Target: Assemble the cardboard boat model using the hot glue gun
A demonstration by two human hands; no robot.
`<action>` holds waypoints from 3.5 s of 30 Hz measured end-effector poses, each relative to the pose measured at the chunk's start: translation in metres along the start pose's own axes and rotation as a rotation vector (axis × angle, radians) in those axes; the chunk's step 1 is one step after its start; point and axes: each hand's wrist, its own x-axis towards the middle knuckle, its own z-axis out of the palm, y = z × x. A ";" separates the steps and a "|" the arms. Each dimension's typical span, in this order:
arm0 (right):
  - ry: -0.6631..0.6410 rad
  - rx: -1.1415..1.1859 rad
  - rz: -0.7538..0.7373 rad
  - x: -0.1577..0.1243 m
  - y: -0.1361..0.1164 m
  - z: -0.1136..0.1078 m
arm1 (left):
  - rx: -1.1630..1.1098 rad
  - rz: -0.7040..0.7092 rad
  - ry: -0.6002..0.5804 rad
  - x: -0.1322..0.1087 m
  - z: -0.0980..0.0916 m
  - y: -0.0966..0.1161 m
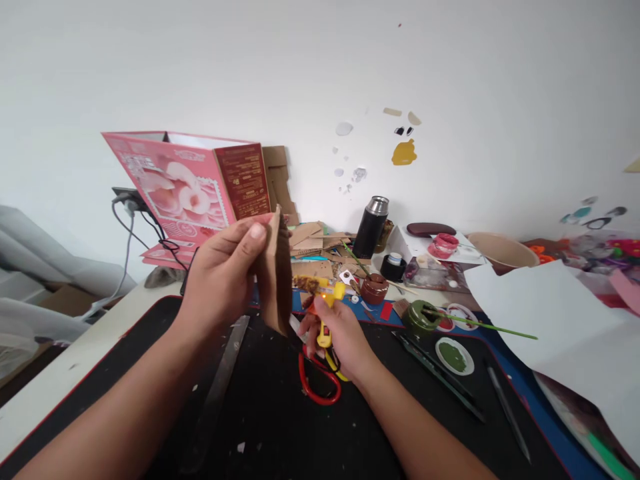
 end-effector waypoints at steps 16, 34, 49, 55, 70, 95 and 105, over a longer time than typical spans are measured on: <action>0.269 0.168 -0.174 0.002 -0.035 -0.011 | 0.816 0.285 -0.605 0.002 -0.004 -0.048; 0.334 0.064 -0.142 0.000 -0.037 -0.010 | 0.722 0.171 -0.382 0.006 -0.005 -0.031; 0.301 0.045 -0.197 -0.002 -0.044 -0.011 | 0.920 0.001 -0.474 0.022 -0.020 -0.035; 0.270 0.004 -0.219 -0.003 -0.042 -0.011 | 0.735 -0.124 -0.873 0.018 -0.026 -0.035; 0.250 0.045 -0.243 0.000 -0.039 -0.013 | 0.907 0.017 -0.740 0.015 -0.012 -0.037; 0.216 -0.361 -0.268 -0.012 -0.024 -0.003 | 1.374 0.276 -0.360 0.026 -0.020 -0.052; 0.236 -0.454 -0.279 -0.015 -0.019 -0.002 | 1.450 0.369 -0.369 0.025 -0.021 -0.051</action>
